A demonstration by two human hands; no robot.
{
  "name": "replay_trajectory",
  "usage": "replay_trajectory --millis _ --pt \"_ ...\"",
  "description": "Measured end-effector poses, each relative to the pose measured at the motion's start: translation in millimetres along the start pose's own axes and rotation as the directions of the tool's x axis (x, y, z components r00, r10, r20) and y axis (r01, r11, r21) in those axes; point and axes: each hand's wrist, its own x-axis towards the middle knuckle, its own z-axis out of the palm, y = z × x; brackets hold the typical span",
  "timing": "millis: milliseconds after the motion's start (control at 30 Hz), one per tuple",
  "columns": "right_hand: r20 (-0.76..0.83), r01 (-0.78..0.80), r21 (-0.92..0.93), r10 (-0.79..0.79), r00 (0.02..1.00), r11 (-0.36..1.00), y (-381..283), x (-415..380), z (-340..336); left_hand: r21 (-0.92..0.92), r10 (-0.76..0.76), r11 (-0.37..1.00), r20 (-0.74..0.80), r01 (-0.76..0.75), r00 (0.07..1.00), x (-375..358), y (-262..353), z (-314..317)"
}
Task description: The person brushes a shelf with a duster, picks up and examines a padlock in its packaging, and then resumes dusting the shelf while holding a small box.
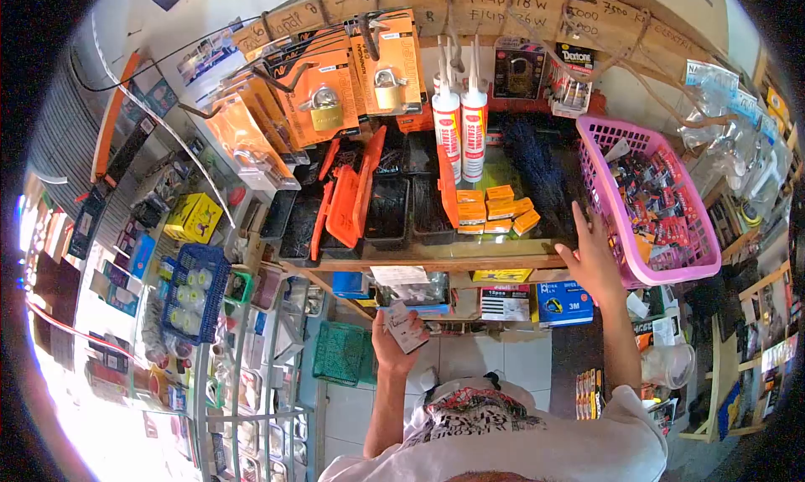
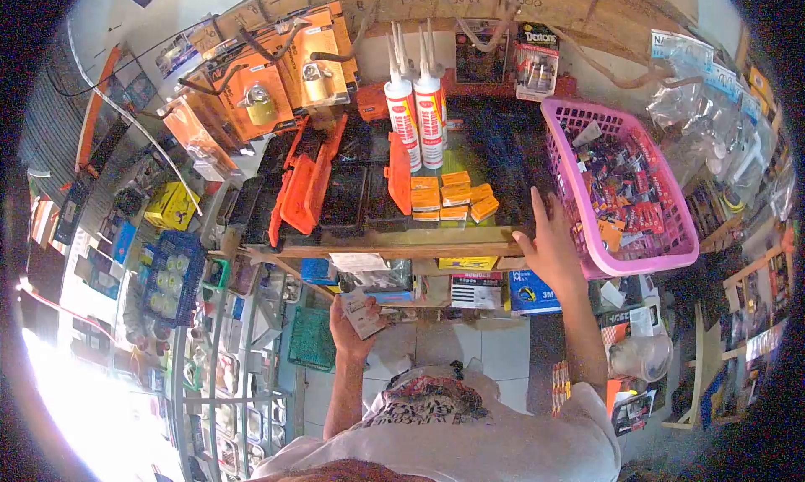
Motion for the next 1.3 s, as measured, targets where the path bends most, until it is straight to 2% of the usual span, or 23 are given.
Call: replay_trajectory --millis 100,133,200,267,300,333,433,467,567,600,633,700,733,833,900,933,1067,1167,1300 --pt "-0.18 0.157 0.067 -0.143 0.973 0.985 -26.6 -13.7 -27.3 0.071 0.056 0.996 -0.059 -0.052 0.997 -4.3 2.1 17.0" --pt "-0.255 0.229 0.167 -0.182 0.95 0.959 -37.2 -17.7 -31.0 0.113 0.084 0.991 -0.07 -0.076 0.994 -4.1 2.5 22.2" --pt "-0.002 0.05 0.607 -0.061 0.998 0.793 -61.5 -36.2 -22.4 0.196 0.138 0.974 -0.089 -0.118 0.986 -1.7 1.6 33.4" --pt "0.084 0.197 0.722 -0.366 0.927 0.663 -89.5 -44.5 6.6 0.243 0.186 0.955 -0.045 -0.17 0.982 7.3 -1.4 51.9" --pt "0.303 0.017 0.78 -0.401 0.865 0.626 -111.7 -49.3 13.0 0.267 0.211 0.944 -0.026 -0.197 0.977 11.6 -2.6 64.6" --pt "0.34 0.027 0.786 -0.468 0.816 0.618 -130.4 -54.0 21.7 0.336 0.22 0.918 0.009 -0.211 0.975 13.1 -2.0 85.5" --pt "0.114 0.31 0.69 -0.521 0.846 0.654 -162.9 -47.6 48.5 0.565 0.308 0.715 0.275 -0.412 0.911 12.4 -2.1 147.5" --pt "-0.133 0.459 0.626 -0.494 0.859 0.63 -170.5 -36.2 51.9 0.537 0.367 0.684 0.332 -0.494 0.869 17.0 -1.7 154.1" --pt "-0.165 0.431 0.687 -0.452 0.877 0.585 -178.9 -13.5 29.8 0.564 0.501 0.392 0.532 -0.727 0.683 16.6 9.6 195.8" --pt "-0.168 0.407 0.722 -0.429 0.887 0.559 -184.9 -5.0 20.0 0.593 0.473 0.311 0.581 -0.743 0.662 15.8 18.0 203.7" --pt "-0.179 0.382 0.781 -0.408 0.895 0.494 -191.3 1.8 11.4 0.561 0.455 0.137 0.696 -0.816 0.555 15.8 23.7 221.1" --pt "-0.189 0.322 0.88 -0.364 0.912 0.349 -202.1 12.8 -4.4 0.533 0.425 0.072 0.748 -0.843 0.509 14.1 35.0 244.6" --pt "-0.266 0.412 0.85 -0.406 0.874 0.329 -205.2 20.2 -13.1 0.506 0.405 0.028 0.783 -0.862 0.472 13.5 39.5 255.2" --pt "-0.228 0.313 0.926 -0.349 0.909 0.211 -221.2 31.4 -36.9 0.413 0.33 -0.128 0.875 -0.902 0.354 12.9 53.2 286.8" --pt "-0.272 0.334 0.933 -0.346 0.898 0.132 -235.4 39.0 -58.3 0.345 0.267 -0.256 0.923 -0.903 0.277 14.0 62.5 307.2" --pt "-0.27 0.322 0.941 -0.339 0.901 0.107 -239.8 44.1 -65.2 0.319 0.314 -0.227 0.918 -0.92 0.241 17.5 62.1 315.5" --pt "-0.321 0.343 0.939 -0.329 0.888 0.011 -254.5 67.9 -78.0 0.3 0.335 -0.392 0.927 -0.87 0.169 27.7 74.1 341.3" --pt "-0.323 0.339 0.941 -0.339 0.883 -0.014 -258.2 81.2 -85.7 0.345 0.369 -0.35 0.905 -0.871 0.211 25.3 72.2 355.9" --pt "-0.312 0.328 0.945 -0.32 0.894 -0.007 -259.1 80.4 -88.1 0.343 0.382 -0.309 0.899 -0.887 0.214 29.2 73.3 354.5"
